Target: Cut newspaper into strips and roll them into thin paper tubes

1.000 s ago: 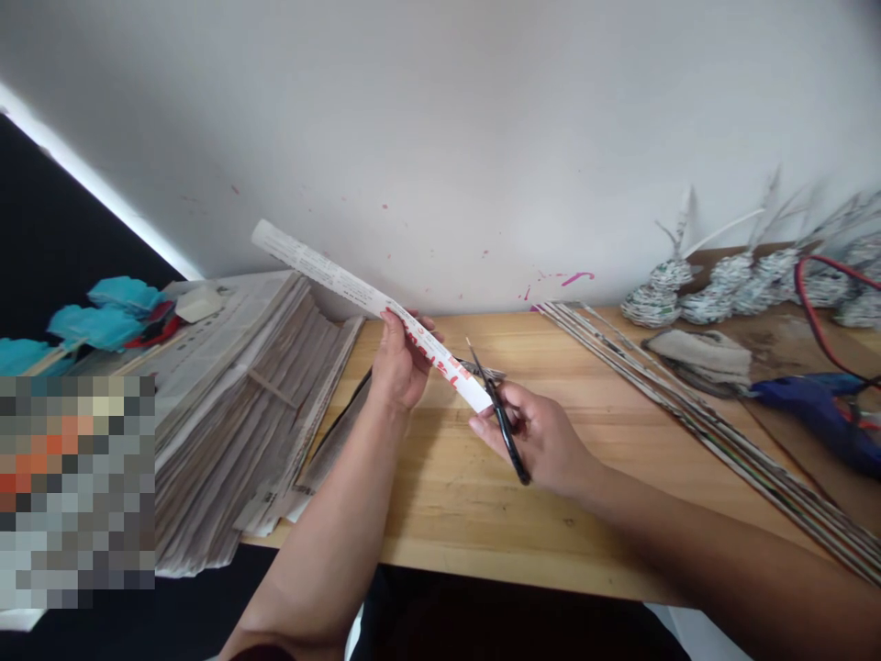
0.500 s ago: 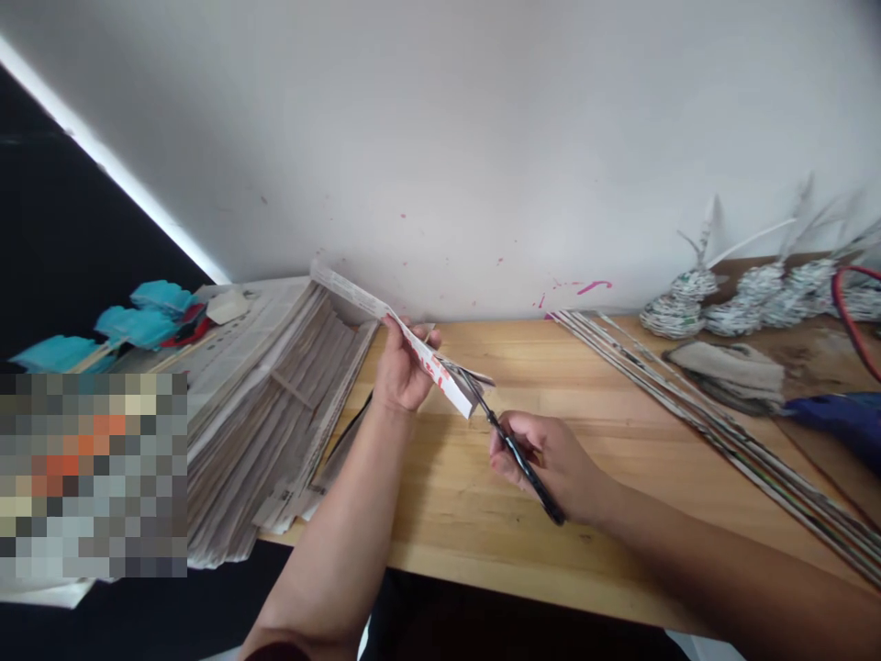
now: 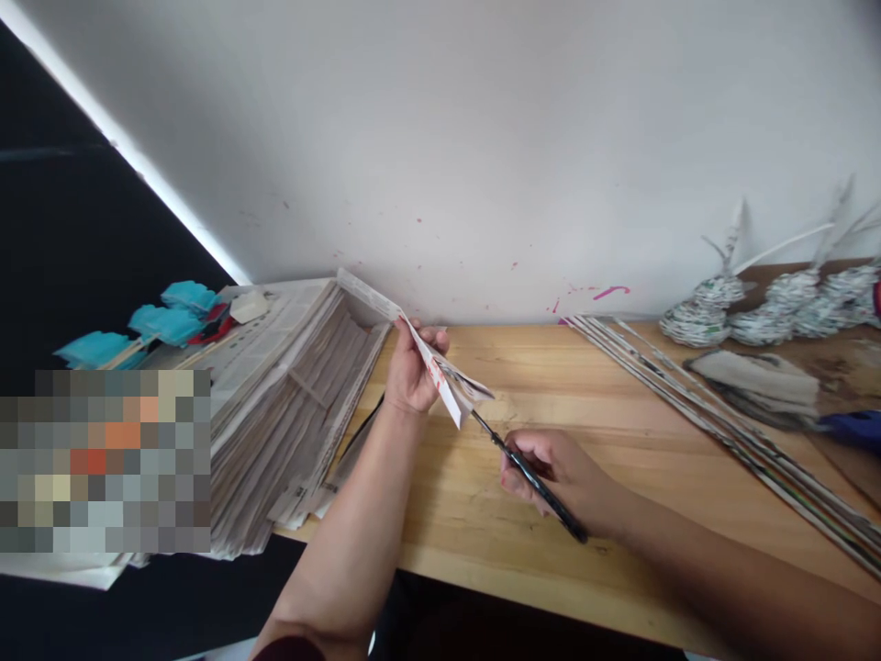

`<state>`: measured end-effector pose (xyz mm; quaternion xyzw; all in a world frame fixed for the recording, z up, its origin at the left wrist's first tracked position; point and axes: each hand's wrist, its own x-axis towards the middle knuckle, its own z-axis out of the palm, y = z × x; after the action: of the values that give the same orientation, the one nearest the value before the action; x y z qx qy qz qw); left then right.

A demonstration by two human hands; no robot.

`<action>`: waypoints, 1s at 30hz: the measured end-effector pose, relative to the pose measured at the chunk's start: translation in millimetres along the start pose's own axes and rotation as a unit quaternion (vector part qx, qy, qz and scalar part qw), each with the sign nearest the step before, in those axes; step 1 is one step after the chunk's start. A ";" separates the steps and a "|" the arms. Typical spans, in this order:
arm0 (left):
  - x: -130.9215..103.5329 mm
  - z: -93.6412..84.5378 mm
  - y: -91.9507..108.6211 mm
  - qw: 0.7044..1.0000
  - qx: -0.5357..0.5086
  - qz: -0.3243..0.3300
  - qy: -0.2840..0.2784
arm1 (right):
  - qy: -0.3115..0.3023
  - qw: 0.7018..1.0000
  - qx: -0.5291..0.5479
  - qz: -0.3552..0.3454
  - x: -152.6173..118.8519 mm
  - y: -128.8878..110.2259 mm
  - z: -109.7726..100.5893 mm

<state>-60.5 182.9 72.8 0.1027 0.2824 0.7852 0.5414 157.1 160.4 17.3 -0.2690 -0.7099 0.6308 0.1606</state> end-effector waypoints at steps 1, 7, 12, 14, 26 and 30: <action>-0.9 0.3 -1.8 1.000 0.003 -0.007 -0.003 | -0.001 1.000 0.004 0.003 0.2 0.3 0.7; -3.6 0.7 -7.9 0.997 0.017 -0.068 -0.036 | -0.026 0.998 0.058 0.000 1.4 6.5 2.8; -1.4 -1.7 -6.6 0.997 0.033 -0.047 -0.045 | -0.038 0.998 0.053 -0.005 1.1 14.1 1.0; 0.8 -4.4 -9.3 0.996 0.052 -0.042 -0.060 | -0.039 0.997 0.059 -0.012 1.0 13.7 1.1; 5.7 -13.4 -24.8 0.987 0.109 -0.047 -0.111 | -0.027 0.988 0.152 -0.018 4.0 6.5 7.1; 7.1 -13.2 -24.5 0.989 0.095 -0.036 -0.105 | -0.027 0.989 0.145 -0.019 4.0 8.2 5.2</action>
<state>-50.1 191.2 47.4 0.2257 0.3009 0.7194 0.5839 152.4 159.0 8.0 -0.2126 -0.6202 0.7307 0.1905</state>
